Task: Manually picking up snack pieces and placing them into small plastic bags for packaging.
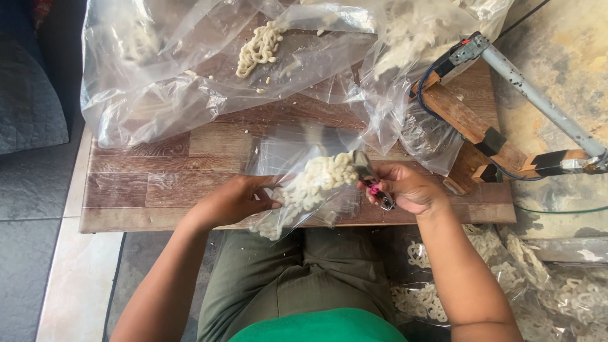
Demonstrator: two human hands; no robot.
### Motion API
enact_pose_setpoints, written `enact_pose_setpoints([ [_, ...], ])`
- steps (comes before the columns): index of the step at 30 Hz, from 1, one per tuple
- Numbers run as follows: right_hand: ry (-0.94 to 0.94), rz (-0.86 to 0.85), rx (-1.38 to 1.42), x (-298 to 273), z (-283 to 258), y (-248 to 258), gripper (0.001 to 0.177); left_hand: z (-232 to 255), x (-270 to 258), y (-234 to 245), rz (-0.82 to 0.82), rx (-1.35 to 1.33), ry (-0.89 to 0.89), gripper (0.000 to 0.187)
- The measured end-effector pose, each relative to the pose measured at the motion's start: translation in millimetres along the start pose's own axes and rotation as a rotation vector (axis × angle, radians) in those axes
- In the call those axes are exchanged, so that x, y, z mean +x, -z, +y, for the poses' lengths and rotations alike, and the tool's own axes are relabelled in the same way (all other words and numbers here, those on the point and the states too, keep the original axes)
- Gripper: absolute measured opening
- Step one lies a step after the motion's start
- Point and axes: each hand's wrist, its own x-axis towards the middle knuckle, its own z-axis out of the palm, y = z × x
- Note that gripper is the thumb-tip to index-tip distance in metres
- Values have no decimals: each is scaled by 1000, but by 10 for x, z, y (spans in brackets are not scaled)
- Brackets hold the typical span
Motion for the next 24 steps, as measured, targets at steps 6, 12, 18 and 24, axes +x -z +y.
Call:
enact_pose_setpoints([
  [6, -56, -11, -58, 92, 113, -12, 34, 261, 72, 7, 5, 160, 12, 59],
  [12, -60, -11, -42, 170, 40, -47, 35, 211, 120, -39, 9, 91, 18, 53],
  [18, -55, -67, -44, 194, 40, -37, 35, 364, 168, 29, 2, -204, -59, 68],
  [24, -79, -39, -113, 284, -79, -225, 38, 2, 392, 7, 94, -256, -175, 77],
])
